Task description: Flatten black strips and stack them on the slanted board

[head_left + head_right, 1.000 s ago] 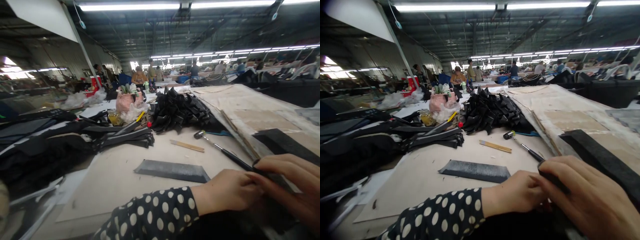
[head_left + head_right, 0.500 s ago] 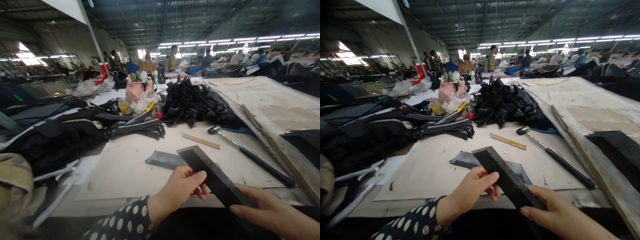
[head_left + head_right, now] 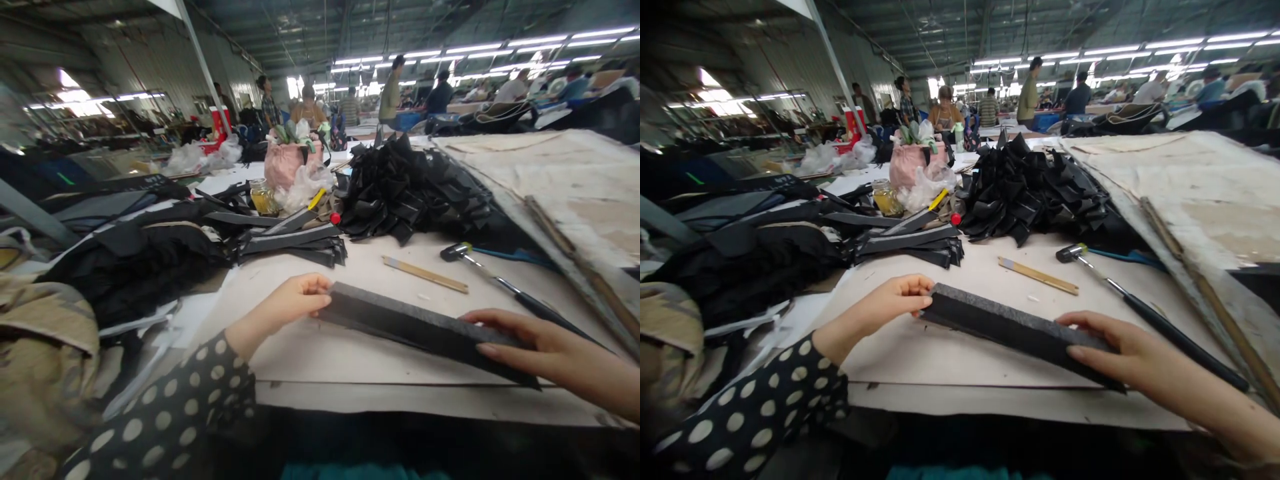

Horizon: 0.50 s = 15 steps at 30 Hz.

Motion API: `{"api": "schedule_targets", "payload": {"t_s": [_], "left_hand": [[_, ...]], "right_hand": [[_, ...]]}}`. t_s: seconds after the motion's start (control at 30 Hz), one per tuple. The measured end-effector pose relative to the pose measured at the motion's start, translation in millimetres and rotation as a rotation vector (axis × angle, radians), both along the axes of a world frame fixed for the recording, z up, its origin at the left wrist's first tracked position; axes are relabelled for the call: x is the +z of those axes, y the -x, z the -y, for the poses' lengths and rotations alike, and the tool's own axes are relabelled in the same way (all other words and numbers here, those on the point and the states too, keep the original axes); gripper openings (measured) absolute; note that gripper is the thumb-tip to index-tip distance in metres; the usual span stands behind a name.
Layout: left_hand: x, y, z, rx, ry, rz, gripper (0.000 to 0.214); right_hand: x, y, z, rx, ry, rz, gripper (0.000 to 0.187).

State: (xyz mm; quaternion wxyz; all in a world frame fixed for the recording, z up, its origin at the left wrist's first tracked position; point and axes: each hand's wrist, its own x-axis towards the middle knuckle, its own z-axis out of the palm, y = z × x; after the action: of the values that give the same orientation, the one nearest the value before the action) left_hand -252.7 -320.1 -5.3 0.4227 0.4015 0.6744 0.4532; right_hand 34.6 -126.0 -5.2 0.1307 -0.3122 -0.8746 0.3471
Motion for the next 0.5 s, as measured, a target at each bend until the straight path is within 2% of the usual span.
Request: {"api": "schedule_targets", "payload": {"t_s": [0.07, 0.13, 0.33, 0.5], "left_hand": [[-3.5, 11, -3, -0.002, 0.021, -0.043, 0.021], [-9.8, 18, -5, -0.012, 0.052, -0.092, 0.021], [-31.6, 33, -6, -0.004, 0.115, -0.261, 0.031], [-40.8, 40, -6, -0.067, 0.126, -0.270, 0.037]], "right_hand": [[0.0, 5, -2, 0.027, 0.117, 0.020, 0.045], [-5.2, 9, -1, -0.009, 0.146, 0.018, 0.051], [-31.0, 10, 4, -0.046, 0.008, 0.070, 0.054], [-39.1, 12, 4, -0.033, -0.021, 0.150, 0.056]]}}
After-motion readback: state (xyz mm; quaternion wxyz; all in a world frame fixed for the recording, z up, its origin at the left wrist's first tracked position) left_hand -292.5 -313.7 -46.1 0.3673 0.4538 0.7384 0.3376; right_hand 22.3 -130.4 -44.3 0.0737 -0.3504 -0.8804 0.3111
